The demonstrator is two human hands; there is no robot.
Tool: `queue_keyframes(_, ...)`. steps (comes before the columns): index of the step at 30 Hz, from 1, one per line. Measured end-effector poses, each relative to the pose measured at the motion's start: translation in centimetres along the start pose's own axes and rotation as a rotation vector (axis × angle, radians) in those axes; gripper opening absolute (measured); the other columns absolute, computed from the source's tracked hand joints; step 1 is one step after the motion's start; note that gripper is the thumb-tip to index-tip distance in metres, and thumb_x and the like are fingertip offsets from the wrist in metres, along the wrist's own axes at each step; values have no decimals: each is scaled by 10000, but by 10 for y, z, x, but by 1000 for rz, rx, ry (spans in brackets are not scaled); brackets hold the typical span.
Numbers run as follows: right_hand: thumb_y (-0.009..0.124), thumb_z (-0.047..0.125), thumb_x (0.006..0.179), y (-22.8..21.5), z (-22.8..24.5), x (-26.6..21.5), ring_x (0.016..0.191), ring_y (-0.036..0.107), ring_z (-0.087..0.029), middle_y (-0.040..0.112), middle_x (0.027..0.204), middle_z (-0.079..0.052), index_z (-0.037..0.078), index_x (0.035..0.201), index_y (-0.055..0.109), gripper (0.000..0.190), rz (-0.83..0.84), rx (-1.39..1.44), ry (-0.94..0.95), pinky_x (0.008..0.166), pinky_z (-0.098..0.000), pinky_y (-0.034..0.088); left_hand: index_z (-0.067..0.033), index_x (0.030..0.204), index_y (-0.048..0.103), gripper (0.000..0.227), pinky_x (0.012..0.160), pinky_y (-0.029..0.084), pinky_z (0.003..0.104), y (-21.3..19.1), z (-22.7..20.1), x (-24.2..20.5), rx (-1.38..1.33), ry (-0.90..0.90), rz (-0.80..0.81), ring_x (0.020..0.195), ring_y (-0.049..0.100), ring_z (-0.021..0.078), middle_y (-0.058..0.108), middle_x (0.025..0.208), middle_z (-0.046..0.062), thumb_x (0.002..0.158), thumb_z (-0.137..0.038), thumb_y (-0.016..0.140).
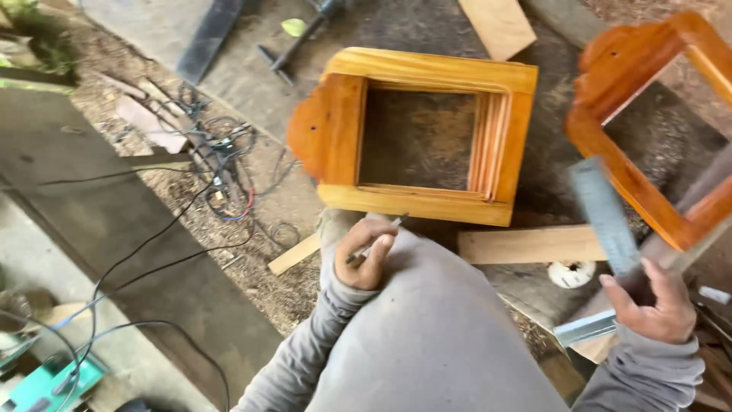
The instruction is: The person is using a square ruler and a pencil to measure and mark wooden frames on a workbench.
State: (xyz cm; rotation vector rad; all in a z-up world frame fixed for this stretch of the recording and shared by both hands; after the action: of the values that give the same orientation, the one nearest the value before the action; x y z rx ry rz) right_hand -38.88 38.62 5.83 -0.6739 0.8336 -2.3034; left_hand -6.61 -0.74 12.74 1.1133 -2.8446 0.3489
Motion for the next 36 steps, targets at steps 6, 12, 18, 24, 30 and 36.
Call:
queue_keyframes(6, 794, 200, 802, 95, 134, 88, 650, 548, -184, 615, 858, -84, 90, 1406, 604, 643, 409, -168, -255, 557, -324, 491, 0, 1183, 696, 278, 766, 531, 273, -19, 2, -10, 56, -176, -385, 816, 637, 165, 728, 1029, 92, 1051, -191, 542)
queue_keyframes(12, 853, 301, 753, 170, 167, 113, 707, 534, -204, 560, 803, -51, 109, 1382, 645, 691, 538, -264, -386, 677, -352, 509, 14, 1261, 661, 286, 894, 556, 316, -36, 11, -29, 166, -79, -444, 941, 697, 199, 715, 1038, 109, 1091, -173, 529)
queue_keyframes(18, 851, 330, 720, 187, 175, 128, 807, 519, -249, 521, 835, -66, 158, 1377, 656, 706, 545, -278, -384, 785, -397, 483, 7, 1278, 608, 285, 1055, 486, 436, -44, 18, -12, 488, 119, -324, 1153, 623, 356, 662, 1326, 197, 1000, -56, 597)
queue_keyframes(24, 841, 365, 719, 190, 180, 138, 774, 508, -256, 488, 808, -71, 162, 1394, 650, 731, 602, -284, -397, 764, -400, 487, -29, 1303, 610, 357, 1057, 473, 437, -41, 34, -7, 567, 79, -250, 1212, 624, 375, 649, 1363, 168, 950, -42, 663)
queue_keyframes(30, 836, 363, 742, 195, 197, 138, 790, 517, -253, 491, 826, -65, 198, 1387, 661, 689, 624, -366, -337, 754, -408, 491, -28, 1293, 606, 375, 1058, 473, 456, -45, 33, -6, 564, 106, -266, 1224, 614, 373, 634, 1393, 186, 922, -3, 652)
queue_keyframes(36, 835, 366, 741, 195, 196, 133, 804, 526, -250, 498, 833, -56, 221, 1371, 680, 664, 642, -376, -249, 759, -401, 490, -6, 1317, 586, 382, 1070, 486, 461, -46, 45, -11, 500, 117, -217, 1227, 612, 376, 608, 1424, 220, 940, 31, 635)
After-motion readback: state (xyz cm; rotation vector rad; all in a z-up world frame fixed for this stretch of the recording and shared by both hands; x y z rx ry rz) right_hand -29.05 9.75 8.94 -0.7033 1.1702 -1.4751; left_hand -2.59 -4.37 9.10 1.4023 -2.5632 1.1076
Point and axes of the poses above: each hand's wrist, its own x-axis towards the middle knuckle, its own y-axis out of the palm, z = x × y, the point moved 4 cm from there along x, towards the middle knuckle
